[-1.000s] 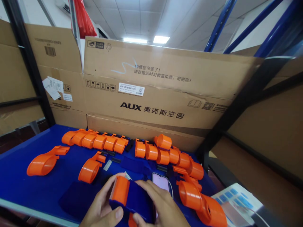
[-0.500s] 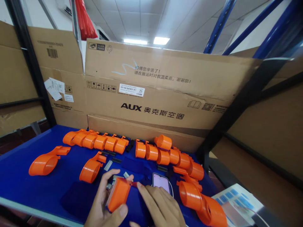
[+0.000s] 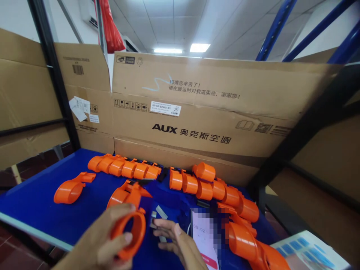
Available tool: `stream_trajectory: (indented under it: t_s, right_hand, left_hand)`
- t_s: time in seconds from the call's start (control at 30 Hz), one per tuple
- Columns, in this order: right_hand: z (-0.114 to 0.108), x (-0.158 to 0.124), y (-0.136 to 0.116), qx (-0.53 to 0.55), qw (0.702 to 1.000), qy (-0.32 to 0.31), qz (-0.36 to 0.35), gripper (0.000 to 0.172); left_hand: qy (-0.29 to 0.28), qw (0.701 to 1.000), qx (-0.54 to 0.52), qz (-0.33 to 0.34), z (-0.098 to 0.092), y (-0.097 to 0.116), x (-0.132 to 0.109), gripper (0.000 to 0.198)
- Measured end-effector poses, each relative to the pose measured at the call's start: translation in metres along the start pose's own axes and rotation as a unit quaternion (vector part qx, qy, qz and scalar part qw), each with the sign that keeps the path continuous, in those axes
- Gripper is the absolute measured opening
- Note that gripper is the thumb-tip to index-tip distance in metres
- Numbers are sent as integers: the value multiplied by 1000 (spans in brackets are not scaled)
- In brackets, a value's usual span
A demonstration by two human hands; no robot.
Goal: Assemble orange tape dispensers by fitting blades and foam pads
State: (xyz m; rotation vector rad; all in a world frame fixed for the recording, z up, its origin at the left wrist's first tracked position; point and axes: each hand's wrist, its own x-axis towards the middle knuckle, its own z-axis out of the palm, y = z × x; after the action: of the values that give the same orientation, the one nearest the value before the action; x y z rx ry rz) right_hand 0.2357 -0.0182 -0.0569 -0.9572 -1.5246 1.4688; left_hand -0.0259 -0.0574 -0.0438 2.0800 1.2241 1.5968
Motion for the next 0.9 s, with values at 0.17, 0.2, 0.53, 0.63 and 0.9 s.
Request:
stream_trajectory:
  t_s: [0.17,0.2,0.53,0.63,0.9]
  right_hand:
    - [-21,19,-24,126,987,-76,62,68]
    - [-27,19,-26,139,984,-90,70,68]
    - [-38,14,-28,206,974,-69,69,59]
    - [-34,16,-27,226,970,-61,61,57]
    - [-32,9,-37,232,972,-25,39,57]
  left_hand:
    - [-115,960,246,66,-101,-47,45,73]
    - [-146,950,273,49,-113,-55,49,76]
    - [-359,888,286,-27,-119,-109,37,106]
    - [-320,899,299,-31,-127,-131,65,97]
    - [-263,879,397,-26,-123,-203,132,79]
